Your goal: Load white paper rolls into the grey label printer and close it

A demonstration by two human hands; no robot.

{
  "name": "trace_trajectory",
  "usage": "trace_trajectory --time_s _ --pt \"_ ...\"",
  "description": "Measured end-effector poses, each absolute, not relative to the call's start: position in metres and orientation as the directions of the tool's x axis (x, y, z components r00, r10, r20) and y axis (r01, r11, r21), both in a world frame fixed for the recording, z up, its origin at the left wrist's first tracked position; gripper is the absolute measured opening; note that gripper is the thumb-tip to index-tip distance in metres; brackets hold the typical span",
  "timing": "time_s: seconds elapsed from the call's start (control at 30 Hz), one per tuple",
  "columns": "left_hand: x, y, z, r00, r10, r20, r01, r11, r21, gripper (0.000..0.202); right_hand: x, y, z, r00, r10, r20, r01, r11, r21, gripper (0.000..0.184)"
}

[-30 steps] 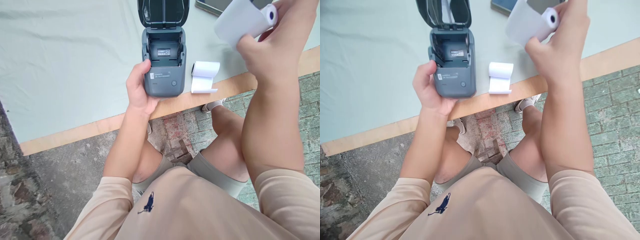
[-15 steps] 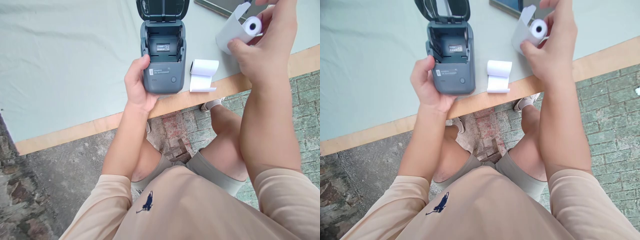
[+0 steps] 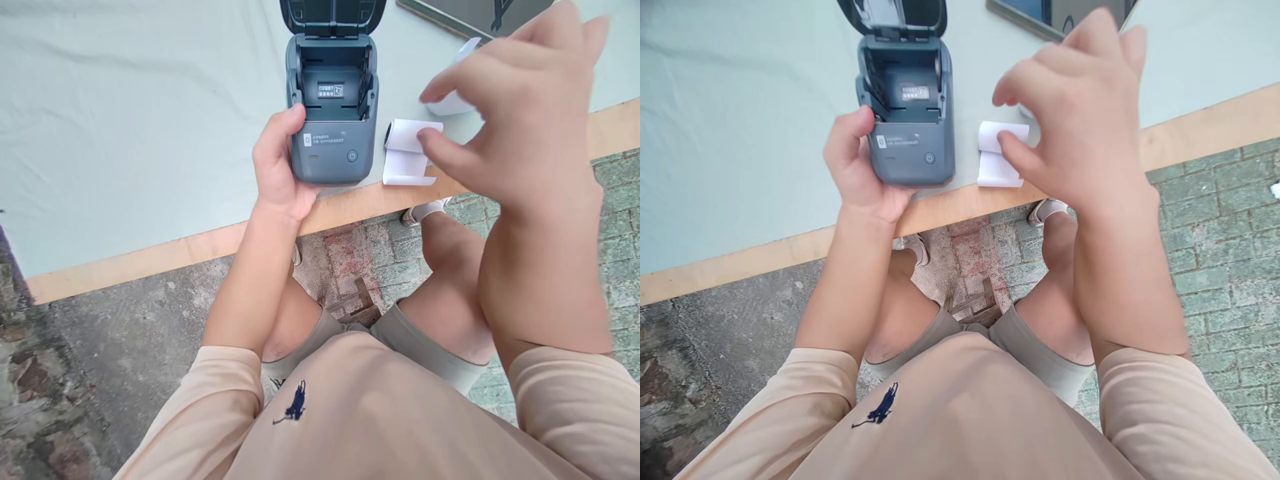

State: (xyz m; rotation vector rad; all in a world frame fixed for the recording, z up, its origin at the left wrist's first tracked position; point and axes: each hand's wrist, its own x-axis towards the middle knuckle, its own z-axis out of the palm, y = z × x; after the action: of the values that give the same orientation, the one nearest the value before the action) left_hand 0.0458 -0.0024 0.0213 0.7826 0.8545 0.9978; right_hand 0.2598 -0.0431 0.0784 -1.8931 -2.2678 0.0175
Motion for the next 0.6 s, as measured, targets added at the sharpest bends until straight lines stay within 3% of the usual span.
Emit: trace_trajectory --time_s 0.13,0.37,0.47,0.53,0.6 --pt "0.045 -0.003 0.019 0.314 0.923 -0.221 -0.399 0.34 0.852 0.029 0.242 -0.041 0.072 -0.163 0.983 -0.088 0.986 0.16 -0.042 0.028" --pt "0.046 -0.002 0.021 0.326 0.921 -0.215 -0.426 0.346 0.836 0.025 0.241 -0.035 0.072 -0.156 0.977 -0.148 0.988 0.151 -0.041 0.035" --pt "0.046 -0.002 0.022 0.314 0.923 -0.22 -0.443 0.348 0.827 0.023 0.244 -0.038 0.082 -0.212 0.973 -0.094 0.96 0.189 -0.207 0.037" --pt "0.046 -0.003 0.023 0.319 0.928 -0.193 -0.484 0.334 0.809 0.023 0.245 -0.042 0.09 -0.242 0.97 0.036 0.888 0.236 -0.395 0.042" --pt "0.046 -0.003 0.022 0.314 0.931 -0.186 -0.486 0.326 0.811 0.024 0.244 -0.046 0.097 -0.161 0.972 0.168 0.748 0.232 -0.622 0.047"
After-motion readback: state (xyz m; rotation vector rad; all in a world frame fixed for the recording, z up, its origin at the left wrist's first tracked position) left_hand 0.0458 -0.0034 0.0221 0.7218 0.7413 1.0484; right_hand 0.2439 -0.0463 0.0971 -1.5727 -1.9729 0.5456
